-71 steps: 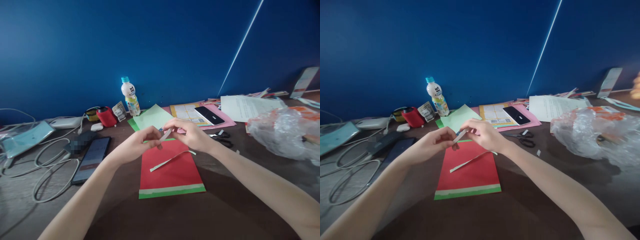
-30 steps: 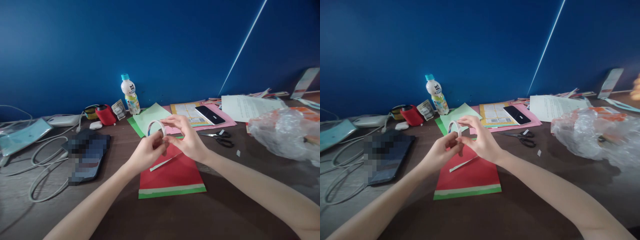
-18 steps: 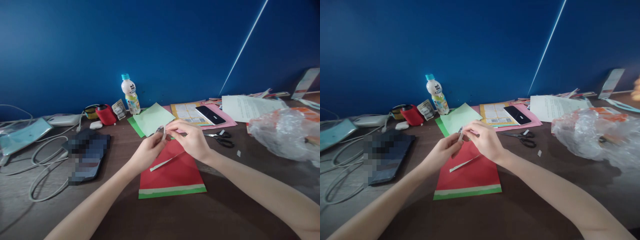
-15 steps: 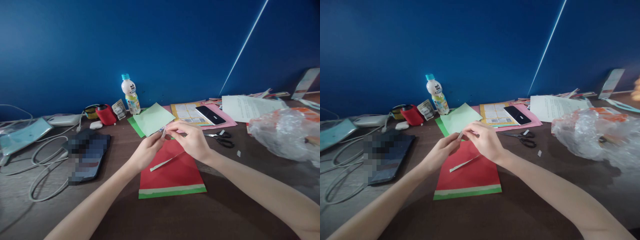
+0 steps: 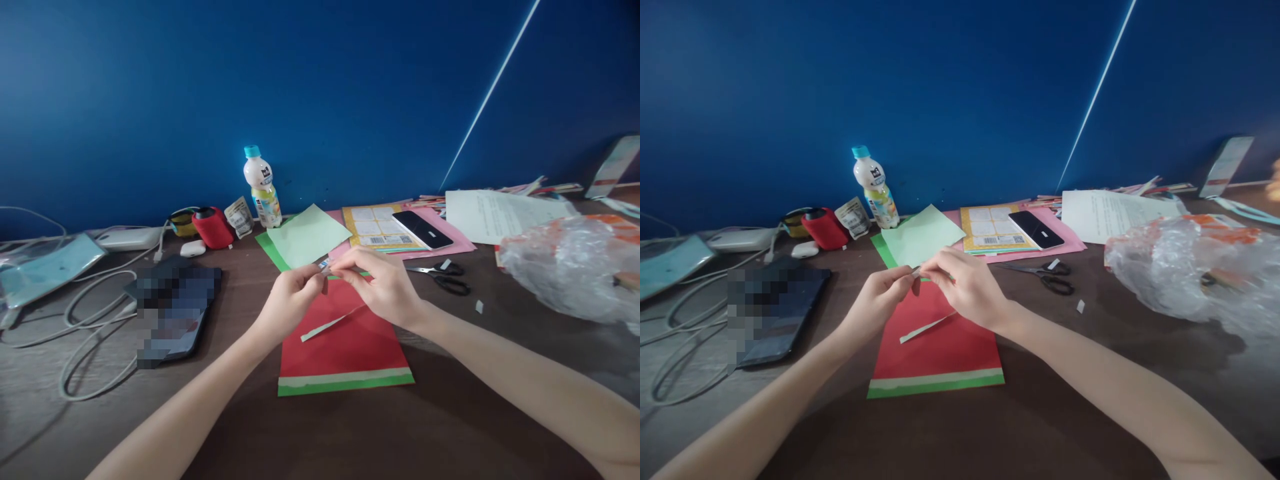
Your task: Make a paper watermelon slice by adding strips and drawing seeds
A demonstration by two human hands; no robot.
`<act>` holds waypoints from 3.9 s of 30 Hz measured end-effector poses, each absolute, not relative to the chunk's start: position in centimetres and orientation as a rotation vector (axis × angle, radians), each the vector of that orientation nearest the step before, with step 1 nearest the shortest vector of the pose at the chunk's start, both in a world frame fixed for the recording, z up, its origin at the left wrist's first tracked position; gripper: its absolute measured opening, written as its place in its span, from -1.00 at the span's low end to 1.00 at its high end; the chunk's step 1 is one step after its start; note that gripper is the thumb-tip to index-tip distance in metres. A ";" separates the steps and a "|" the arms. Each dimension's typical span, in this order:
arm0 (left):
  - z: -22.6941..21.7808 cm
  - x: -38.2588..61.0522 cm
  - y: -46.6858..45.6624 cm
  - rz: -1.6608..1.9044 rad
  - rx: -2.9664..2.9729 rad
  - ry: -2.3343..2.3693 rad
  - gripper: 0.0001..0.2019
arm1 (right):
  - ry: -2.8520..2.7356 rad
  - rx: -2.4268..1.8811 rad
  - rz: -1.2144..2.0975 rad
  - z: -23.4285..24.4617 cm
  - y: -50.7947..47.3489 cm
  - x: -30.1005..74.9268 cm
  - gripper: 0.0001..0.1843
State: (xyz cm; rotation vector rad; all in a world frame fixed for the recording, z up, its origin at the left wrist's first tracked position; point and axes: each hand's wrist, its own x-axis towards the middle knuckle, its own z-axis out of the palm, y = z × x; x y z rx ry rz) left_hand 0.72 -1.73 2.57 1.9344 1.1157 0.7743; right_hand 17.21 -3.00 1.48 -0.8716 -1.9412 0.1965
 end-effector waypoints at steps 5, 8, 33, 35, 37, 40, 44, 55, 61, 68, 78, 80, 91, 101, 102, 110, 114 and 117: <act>2.7 0.2 -1.0 0.808 1.832 1.069 -0.74 | -1.915 -0.836 0.320 1.4 -3.0 17.4 -0.90; 3.3 -0.7 0.0 0.799 1.891 1.111 -0.70 | -1.861 -0.848 0.474 1.8 -2.9 17.6 -0.91; 1.9 -1.5 1.2 0.080 1.984 1.069 -0.72 | -2.134 -1.166 1.069 0.0 -1.8 17.9 -0.81; 1.2 -1.3 1.0 0.076 1.772 1.040 -0.74 | -2.144 -1.160 1.066 -0.2 -1.6 18.0 -0.82; 0.8 -1.1 0.9 0.090 1.608 1.023 -0.78 | -2.149 -1.155 1.016 -0.3 -1.4 18.1 -0.82; 0.6 -1.0 0.9 0.154 1.443 1.024 -0.80 | -2.052 -1.177 0.752 -0.2 -1.2 18.1 -0.90; 0.6 -1.0 0.9 0.218 1.239 0.982 -0.80 | -1.854 -1.191 0.666 0.2 -1.4 17.7 -0.89; 1.0 -1.0 0.7 0.268 1.216 0.868 -0.78 | -1.744 -1.172 1.012 0.1 -2.9 16.5 -0.79; 1.7 -1.3 0.7 0.221 1.250 0.753 -0.79 | -1.748 -1.183 1.022 0.2 -2.8 16.6 -0.81; 2.0 -1.5 0.6 0.181 1.206 0.696 -0.70 | -1.798 -1.170 0.980 0.0 -2.6 16.8 -0.86; 1.9 -1.3 0.5 0.200 1.187 0.691 -0.67 | -1.815 -1.163 0.982 0.1 -2.7 16.9 -0.82; 1.9 -1.2 0.5 0.200 1.185 0.692 -0.68 | -1.816 -1.164 0.972 0.1 -2.7 16.9 -0.83; 1.7 -1.3 0.4 0.225 1.187 0.671 -0.68 | -1.829 -1.191 0.881 0.1 -2.9 16.6 -0.85; 1.8 -1.0 0.2 0.259 1.187 0.689 -0.68 | -1.830 -1.211 0.825 -0.1 -3.1 16.4 -0.86; 1.8 -1.0 0.2 0.264 1.188 0.695 -0.69 | -1.828 -1.207 0.819 -0.1 -3.2 16.4 -0.87; 1.8 -0.9 0.0 0.294 1.209 0.700 -0.74 | -1.825 -1.214 0.732 -0.2 -3.5 16.0 -0.86; 1.8 -0.8 0.0 0.296 1.214 0.708 -0.74 | -1.833 -1.224 0.703 0.0 -3.6 16.0 -0.85; 1.8 -0.9 0.0 0.305 1.199 0.712 -0.72 | -1.852 -1.203 0.685 0.2 -3.7 16.1 -0.84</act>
